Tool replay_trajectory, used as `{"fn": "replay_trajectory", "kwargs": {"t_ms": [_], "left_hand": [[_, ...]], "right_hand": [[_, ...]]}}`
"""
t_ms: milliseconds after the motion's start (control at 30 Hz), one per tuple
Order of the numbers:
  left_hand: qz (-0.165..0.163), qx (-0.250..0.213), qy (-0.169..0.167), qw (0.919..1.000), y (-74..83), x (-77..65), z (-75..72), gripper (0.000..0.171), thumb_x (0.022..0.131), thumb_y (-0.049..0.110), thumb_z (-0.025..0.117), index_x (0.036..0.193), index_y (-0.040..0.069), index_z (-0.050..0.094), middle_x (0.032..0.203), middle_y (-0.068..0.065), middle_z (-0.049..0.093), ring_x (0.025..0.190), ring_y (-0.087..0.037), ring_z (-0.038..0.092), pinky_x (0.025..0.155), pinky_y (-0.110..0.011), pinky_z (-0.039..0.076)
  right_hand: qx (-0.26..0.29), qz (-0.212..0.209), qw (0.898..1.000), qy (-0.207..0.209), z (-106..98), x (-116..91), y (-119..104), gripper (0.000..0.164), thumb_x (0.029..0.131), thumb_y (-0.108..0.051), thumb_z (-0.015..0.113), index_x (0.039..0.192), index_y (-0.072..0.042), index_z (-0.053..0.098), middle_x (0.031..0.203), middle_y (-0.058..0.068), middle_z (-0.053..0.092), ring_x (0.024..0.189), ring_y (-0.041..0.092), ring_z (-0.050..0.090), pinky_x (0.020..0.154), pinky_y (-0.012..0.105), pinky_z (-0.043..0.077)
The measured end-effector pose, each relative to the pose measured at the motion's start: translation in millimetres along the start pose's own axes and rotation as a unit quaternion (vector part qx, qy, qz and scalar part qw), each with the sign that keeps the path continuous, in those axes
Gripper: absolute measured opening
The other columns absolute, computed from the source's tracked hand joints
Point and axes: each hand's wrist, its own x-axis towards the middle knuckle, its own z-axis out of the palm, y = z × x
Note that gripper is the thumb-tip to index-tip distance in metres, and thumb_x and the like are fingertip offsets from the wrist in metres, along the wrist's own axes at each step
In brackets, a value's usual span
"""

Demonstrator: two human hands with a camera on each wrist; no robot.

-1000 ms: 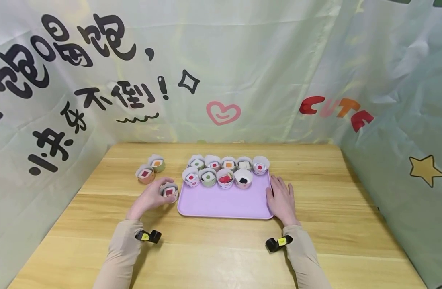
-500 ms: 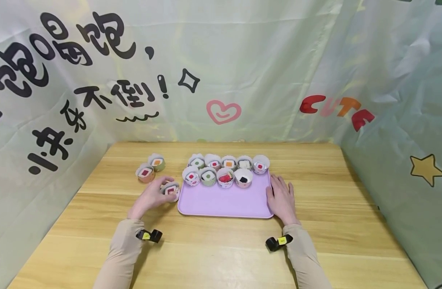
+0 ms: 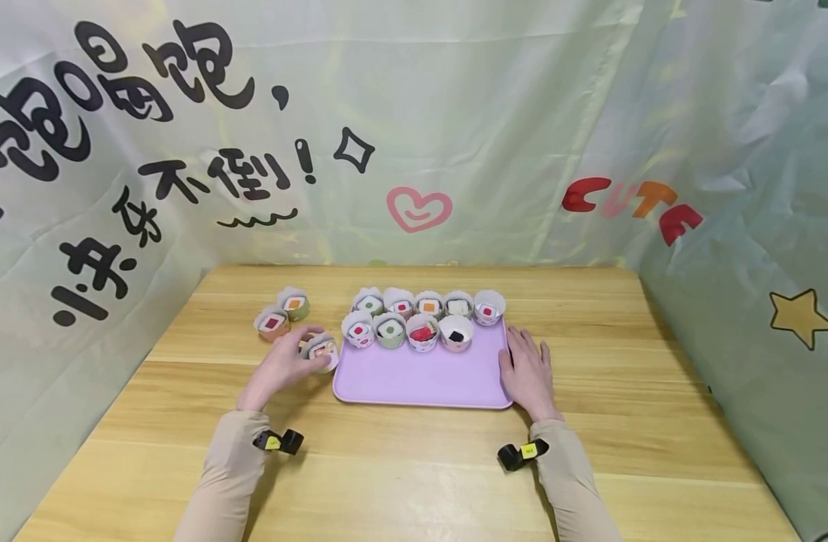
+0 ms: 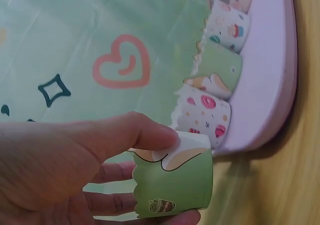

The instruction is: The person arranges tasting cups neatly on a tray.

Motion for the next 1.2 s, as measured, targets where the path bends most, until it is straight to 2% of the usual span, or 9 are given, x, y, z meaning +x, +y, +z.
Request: {"fn": "replay_trajectory", "kwargs": {"t_ms": [233,367,433,633,833,900,1000,1067,1200], "left_hand": [[0.039,-0.006,-0.004,0.9992,27.4,-4.9,8.2,0.058,0.085,0.018,0.078,0.136,0.001,0.056,0.129,-0.019,0.066,0.116,-0.034,0.062,0.101,-0.049,0.052],[0.08,-0.014,-0.023,0.9964,50.3,-8.0,26.1,0.057,0.083,0.015,0.079,0.135,0.002,0.058,0.126,-0.018,0.068,0.109,-0.031,0.065,0.093,-0.045,0.056],[0.111,-0.007,-0.041,0.9929,63.0,-7.1,37.7,0.057,0.083,0.014,0.08,0.134,0.002,0.059,0.126,-0.016,0.068,0.106,-0.029,0.065,0.088,-0.042,0.057],[0.188,0.06,-0.104,0.9747,107.8,4.8,70.1,0.059,0.086,0.02,0.078,0.139,0.006,0.056,0.13,-0.01,0.066,0.111,-0.024,0.065,0.098,-0.039,0.055],[0.25,0.141,-0.138,0.948,148.9,19.1,100.8,0.061,0.091,0.026,0.074,0.145,0.008,0.052,0.137,-0.012,0.063,0.124,-0.024,0.062,0.106,-0.036,0.052],[0.267,0.174,-0.14,0.9375,157.5,23.1,110.5,0.057,0.093,0.028,0.073,0.143,0.008,0.054,0.134,-0.012,0.065,0.12,-0.024,0.064,0.103,-0.034,0.054],[0.284,0.213,-0.128,0.9263,167.3,28.9,122.8,0.047,0.093,0.031,0.072,0.133,0.01,0.06,0.12,-0.008,0.069,0.107,-0.021,0.067,0.092,-0.03,0.057],[0.289,0.227,-0.113,0.9231,172.9,32.2,129.0,0.04,0.093,0.031,0.072,0.127,0.012,0.064,0.113,-0.005,0.07,0.101,-0.019,0.066,0.083,-0.028,0.058],[0.288,0.25,-0.087,0.9204,182.1,38.9,137.6,0.033,0.094,0.033,0.07,0.122,0.016,0.066,0.113,-0.001,0.072,0.108,-0.019,0.062,0.078,-0.031,0.059]], "right_hand": [[0.001,0.005,1.0,-0.008,-0.5,0.0,0.6,0.052,0.105,-0.017,0.041,0.151,0.007,0.038,0.158,0.03,0.035,0.15,0.049,0.025,0.122,0.07,0.006],[-0.002,0.003,1.0,-0.007,-0.2,0.0,2.0,0.051,0.105,-0.017,0.041,0.15,0.007,0.039,0.158,0.029,0.036,0.149,0.049,0.026,0.122,0.07,0.007],[-0.003,0.001,1.0,-0.004,0.5,0.1,2.5,0.051,0.105,-0.017,0.042,0.15,0.006,0.04,0.157,0.029,0.037,0.149,0.048,0.027,0.121,0.07,0.007],[0.002,0.005,1.0,-0.001,0.7,0.6,1.5,0.051,0.104,-0.017,0.042,0.15,0.006,0.039,0.158,0.028,0.037,0.15,0.048,0.026,0.122,0.069,0.007],[0.018,0.012,1.0,0.004,-1.3,1.6,-1.5,0.051,0.101,-0.015,0.045,0.146,0.008,0.044,0.157,0.03,0.037,0.15,0.047,0.027,0.124,0.066,0.008],[0.034,0.015,0.999,0.01,-1.6,1.8,-1.5,0.05,0.098,-0.013,0.047,0.144,0.009,0.047,0.155,0.031,0.039,0.149,0.047,0.028,0.124,0.065,0.008],[0.057,0.015,0.998,0.017,-1.6,1.8,-0.1,0.05,0.096,-0.012,0.051,0.141,0.01,0.05,0.154,0.031,0.041,0.149,0.046,0.03,0.125,0.062,0.008],[0.067,0.011,0.997,0.021,-1.6,1.9,1.9,0.049,0.095,-0.011,0.052,0.14,0.009,0.051,0.153,0.031,0.042,0.148,0.046,0.031,0.126,0.062,0.008],[0.079,-0.001,0.996,0.034,-2.9,0.2,6.9,0.049,0.094,-0.01,0.055,0.138,0.012,0.053,0.15,0.032,0.046,0.145,0.048,0.034,0.124,0.064,0.01]]}}
